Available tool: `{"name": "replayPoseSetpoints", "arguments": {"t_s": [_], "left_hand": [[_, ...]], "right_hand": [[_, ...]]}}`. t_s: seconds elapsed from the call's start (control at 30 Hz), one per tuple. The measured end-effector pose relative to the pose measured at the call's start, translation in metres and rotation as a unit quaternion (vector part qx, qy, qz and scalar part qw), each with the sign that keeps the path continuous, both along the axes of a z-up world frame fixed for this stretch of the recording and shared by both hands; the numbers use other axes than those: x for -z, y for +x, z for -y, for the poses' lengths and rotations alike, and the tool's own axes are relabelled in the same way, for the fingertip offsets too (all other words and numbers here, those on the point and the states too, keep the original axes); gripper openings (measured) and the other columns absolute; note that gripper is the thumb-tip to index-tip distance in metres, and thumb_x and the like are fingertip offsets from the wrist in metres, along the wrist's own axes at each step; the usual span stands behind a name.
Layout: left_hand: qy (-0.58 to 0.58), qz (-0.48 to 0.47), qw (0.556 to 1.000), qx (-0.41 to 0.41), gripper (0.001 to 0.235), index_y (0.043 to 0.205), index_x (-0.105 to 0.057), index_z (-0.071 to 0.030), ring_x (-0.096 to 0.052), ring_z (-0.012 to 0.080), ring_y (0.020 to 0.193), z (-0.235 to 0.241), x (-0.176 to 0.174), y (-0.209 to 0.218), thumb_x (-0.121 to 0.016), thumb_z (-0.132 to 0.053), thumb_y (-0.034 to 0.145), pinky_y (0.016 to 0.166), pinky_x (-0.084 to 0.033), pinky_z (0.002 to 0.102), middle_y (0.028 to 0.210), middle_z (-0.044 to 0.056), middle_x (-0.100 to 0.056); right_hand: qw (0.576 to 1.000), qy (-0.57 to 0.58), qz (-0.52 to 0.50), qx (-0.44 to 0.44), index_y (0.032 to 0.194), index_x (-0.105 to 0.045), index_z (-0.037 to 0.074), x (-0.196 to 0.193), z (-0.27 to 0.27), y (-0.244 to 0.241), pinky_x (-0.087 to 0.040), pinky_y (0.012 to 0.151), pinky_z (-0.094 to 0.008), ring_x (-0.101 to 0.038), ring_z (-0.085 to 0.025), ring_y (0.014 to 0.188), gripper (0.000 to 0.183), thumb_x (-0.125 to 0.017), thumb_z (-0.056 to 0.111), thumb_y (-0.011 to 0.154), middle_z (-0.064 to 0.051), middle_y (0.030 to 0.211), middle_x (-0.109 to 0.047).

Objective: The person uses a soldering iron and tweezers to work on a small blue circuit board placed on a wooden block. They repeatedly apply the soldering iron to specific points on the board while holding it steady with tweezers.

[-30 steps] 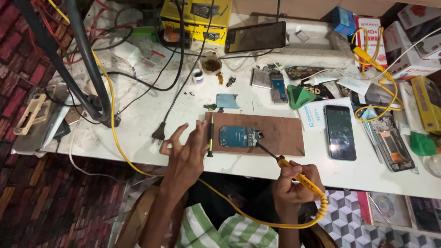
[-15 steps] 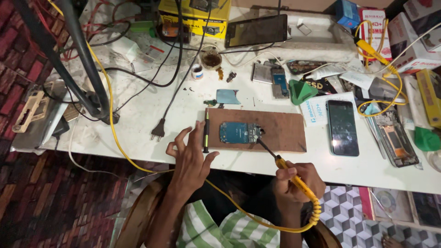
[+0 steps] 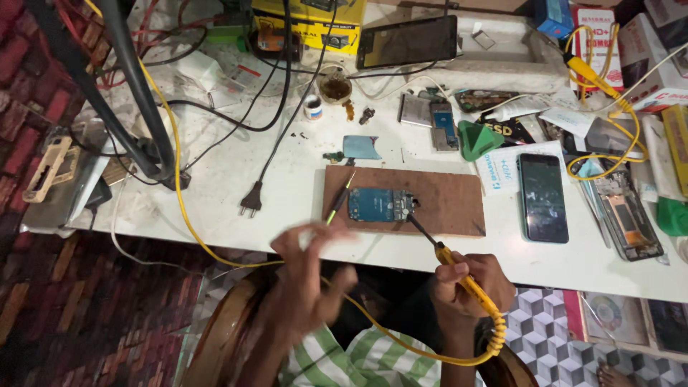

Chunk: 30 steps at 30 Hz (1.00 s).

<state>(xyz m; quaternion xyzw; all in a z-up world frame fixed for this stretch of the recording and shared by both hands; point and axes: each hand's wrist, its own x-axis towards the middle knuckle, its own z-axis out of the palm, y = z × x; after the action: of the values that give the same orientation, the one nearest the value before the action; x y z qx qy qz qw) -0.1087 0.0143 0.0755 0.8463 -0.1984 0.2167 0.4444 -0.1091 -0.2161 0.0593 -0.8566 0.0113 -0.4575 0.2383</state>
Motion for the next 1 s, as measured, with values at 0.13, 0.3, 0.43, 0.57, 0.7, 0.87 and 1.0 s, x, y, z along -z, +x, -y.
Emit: {"name": "replayPoseSetpoints", "arguments": {"t_s": [0.13, 0.3, 0.43, 0.57, 0.7, 0.87, 1.0], "left_hand": [[-0.054, -0.009, 0.997, 0.050, 0.048, 0.140, -0.047, -0.012, -0.040, 0.0338, 0.130, 0.018, -0.034, -0.040, -0.050, -0.045, 0.105, 0.109, -0.033, 0.048, 0.130, 0.017, -0.053], [-0.063, -0.029, 0.996, 0.059, 0.046, 0.138, -0.050, -0.012, -0.041, 0.0337, 0.127, 0.030, -0.049, -0.043, -0.051, -0.043, 0.104, 0.107, -0.032, 0.049, 0.129, 0.016, -0.055], [-0.050, -0.043, 0.996, 0.053, 0.045, 0.137, -0.052, -0.011, -0.043, 0.0336, 0.125, 0.032, -0.053, -0.054, -0.052, -0.041, 0.103, 0.105, -0.031, 0.050, 0.127, 0.016, -0.056], [-0.038, -0.061, 0.997, 0.040, 0.043, 0.135, -0.054, -0.011, -0.044, 0.0335, 0.123, 0.033, -0.055, -0.064, -0.053, -0.039, 0.102, 0.103, -0.030, 0.051, 0.126, 0.015, -0.057], [-0.027, -0.071, 0.997, 0.029, 0.042, 0.134, -0.056, -0.011, -0.045, 0.0334, 0.121, 0.044, -0.064, -0.073, -0.054, -0.037, 0.102, 0.101, -0.030, 0.052, 0.125, 0.015, -0.058], [0.028, -0.073, 0.996, -0.039, 0.040, 0.132, -0.059, -0.010, -0.047, 0.0332, 0.118, 0.051, -0.061, -0.060, -0.055, -0.034, 0.101, 0.098, -0.029, 0.054, 0.123, 0.014, -0.059], [0.138, -0.095, 0.973, -0.159, 0.042, 0.133, -0.058, -0.007, -0.049, 0.0331, 0.115, 0.031, -0.027, -0.014, -0.057, -0.032, 0.100, 0.096, -0.029, 0.055, 0.123, 0.016, -0.058]], "right_hand": [[0.999, -0.033, -0.016, 0.013, 0.085, -0.065, 0.007, 0.000, 0.002, -0.008, -0.044, 0.059, -0.040, -0.060, -0.032, 0.066, 0.018, -0.060, 0.016, 0.099, -0.012, 0.078, -0.061], [1.000, -0.026, -0.005, -0.005, 0.082, -0.062, 0.005, -0.001, -0.001, -0.001, -0.044, 0.058, -0.039, -0.059, -0.031, 0.064, 0.019, -0.059, 0.016, 0.098, -0.011, 0.075, -0.061], [1.000, 0.000, 0.007, -0.017, 0.080, -0.061, 0.006, 0.003, -0.004, -0.003, -0.046, 0.057, -0.036, -0.060, -0.029, 0.063, 0.022, -0.059, 0.016, 0.099, -0.010, 0.076, -0.063], [1.000, -0.005, 0.003, 0.001, 0.083, -0.063, 0.005, 0.014, -0.001, -0.003, -0.046, 0.059, -0.036, -0.061, -0.027, 0.062, 0.022, -0.059, 0.016, 0.101, -0.011, 0.078, -0.065], [0.998, -0.025, 0.048, -0.013, 0.078, -0.062, 0.004, 0.021, 0.012, 0.003, -0.046, 0.058, -0.039, -0.060, -0.028, 0.060, 0.024, -0.062, 0.016, 0.099, -0.013, 0.073, -0.065], [1.000, -0.006, -0.023, -0.012, 0.076, -0.058, 0.005, 0.022, 0.024, 0.005, -0.045, 0.055, -0.034, -0.059, -0.027, 0.057, 0.028, -0.057, 0.015, 0.102, -0.013, 0.072, -0.063], [0.996, 0.072, 0.036, -0.030, 0.090, -0.053, 0.000, 0.028, 0.017, 0.005, -0.050, 0.059, -0.031, -0.064, -0.025, 0.062, 0.026, -0.055, 0.018, 0.109, -0.014, 0.080, -0.065]]}}
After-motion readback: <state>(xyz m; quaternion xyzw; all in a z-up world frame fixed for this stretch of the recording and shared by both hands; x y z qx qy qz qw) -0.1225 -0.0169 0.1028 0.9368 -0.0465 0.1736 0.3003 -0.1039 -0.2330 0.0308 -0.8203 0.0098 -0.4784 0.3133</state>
